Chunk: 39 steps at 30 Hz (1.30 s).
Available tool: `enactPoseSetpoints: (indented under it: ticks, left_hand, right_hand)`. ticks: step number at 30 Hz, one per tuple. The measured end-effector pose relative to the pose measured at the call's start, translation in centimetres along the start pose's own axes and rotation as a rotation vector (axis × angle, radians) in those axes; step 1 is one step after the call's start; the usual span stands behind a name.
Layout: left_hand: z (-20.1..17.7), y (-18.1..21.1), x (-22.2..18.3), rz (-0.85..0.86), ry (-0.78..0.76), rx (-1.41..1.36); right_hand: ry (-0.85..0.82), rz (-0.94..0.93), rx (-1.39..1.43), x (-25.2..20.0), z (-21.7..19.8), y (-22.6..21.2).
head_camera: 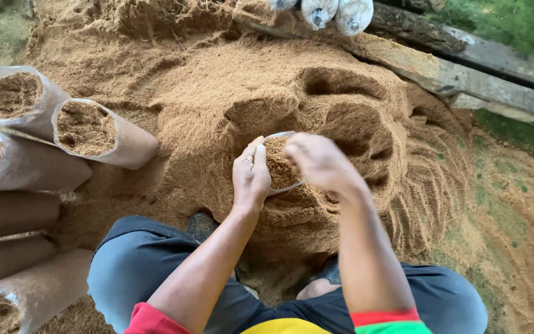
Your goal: Filling plastic bags with fibrous substrate using a small scoop and tamping it down by hand
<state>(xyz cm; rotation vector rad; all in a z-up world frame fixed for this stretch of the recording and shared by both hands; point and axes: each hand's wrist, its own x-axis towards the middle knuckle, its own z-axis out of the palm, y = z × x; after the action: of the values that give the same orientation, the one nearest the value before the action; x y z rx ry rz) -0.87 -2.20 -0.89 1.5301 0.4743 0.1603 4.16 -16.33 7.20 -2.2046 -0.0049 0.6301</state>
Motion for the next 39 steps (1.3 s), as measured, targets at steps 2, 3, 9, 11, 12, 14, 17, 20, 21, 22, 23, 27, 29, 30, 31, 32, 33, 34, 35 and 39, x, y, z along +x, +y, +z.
enactPoseSetpoints:
  ticks: [2,3,9,11,12,14,17,20,21,22,23,27,29,30,31,32,33,34,35,39]
  left_hand:
    - [-0.1,-0.6,0.2,-0.022,-0.021,0.017]
    - [0.0,-0.6,0.4,-0.020,-0.020,0.017]
    - [-0.2,-1.0,0.4,-0.116,0.016,-0.063]
    - [-0.4,-0.8,0.2,-0.160,0.019,-0.102]
    - [-0.6,-0.3,0.1,-0.164,0.024,-0.101]
    - [-0.6,0.7,-0.1,-0.185,0.002,-0.122]
    - [-0.9,1.9,-0.5,-0.209,-0.002,-0.111]
    - [-1.2,2.6,-0.6,-0.174,-0.001,-0.105]
    - [-0.6,1.4,0.3,-0.165,-0.001,-0.111]
    - [-0.4,-0.1,0.5,-0.181,0.004,-0.111]
    - [-0.2,-1.6,0.7,-0.196,0.009,-0.111]
    - [-0.9,0.9,-0.2,-0.190,-0.008,-0.072]
    - [-1.5,3.2,-0.9,-0.207,-0.011,-0.048]
    - [-1.2,2.5,-0.3,-0.198,-0.011,-0.052]
    - [-0.8,1.6,0.3,-0.181,-0.001,-0.061]
    - [-0.8,0.4,0.3,-0.182,0.009,-0.061]
    - [-0.9,1.0,-0.3,-0.191,0.007,-0.057]
    - [-0.9,1.8,-0.5,-0.191,0.012,-0.091]
    - [-0.9,2.6,-0.7,-0.192,0.016,-0.125]
    - [-0.9,1.2,0.2,-0.180,-0.026,-0.094]
  right_hand:
    - [-0.205,-0.412,-0.451,2.7,1.9,2.6]
    - [-0.204,-0.414,-0.451,2.9,2.8,1.3]
    - [-0.196,-0.326,-0.736,3.5,3.8,1.0]
    - [-0.234,-0.355,-0.466,1.2,2.2,-1.3]
    - [-0.241,-0.356,-0.466,0.5,3.3,-1.7]
    - [-0.192,-0.178,-0.546,-0.8,5.1,-2.5]
    - [-0.272,-0.187,-0.503,2.2,5.7,-1.4]
    - [-0.138,-0.225,-0.453,1.7,5.3,-1.1]
    - [-0.131,-0.231,-0.459,3.0,5.4,0.3]
    - [0.063,-0.400,-0.487,3.8,6.2,2.1]
    - [0.259,-0.566,-0.510,4.5,6.9,3.9]
    - [0.319,-0.392,-0.583,5.4,8.2,5.8]
    - [0.217,-0.498,-0.539,3.1,6.5,2.5]
    - [0.225,-0.505,-0.543,1.8,5.6,0.8]
    - [0.158,-0.592,-0.516,0.5,4.8,-0.8]
    - [0.079,-0.664,-0.479,-1.4,4.4,-2.1]
    - [0.074,-0.657,-0.475,-1.8,4.7,-2.0]
    - [-0.080,-0.560,-0.600,-2.0,4.8,-2.0]
    - [-0.234,-0.457,-0.721,-2.2,4.9,-2.1]
    - [-0.285,-0.534,-0.763,-3.3,4.4,-2.7]
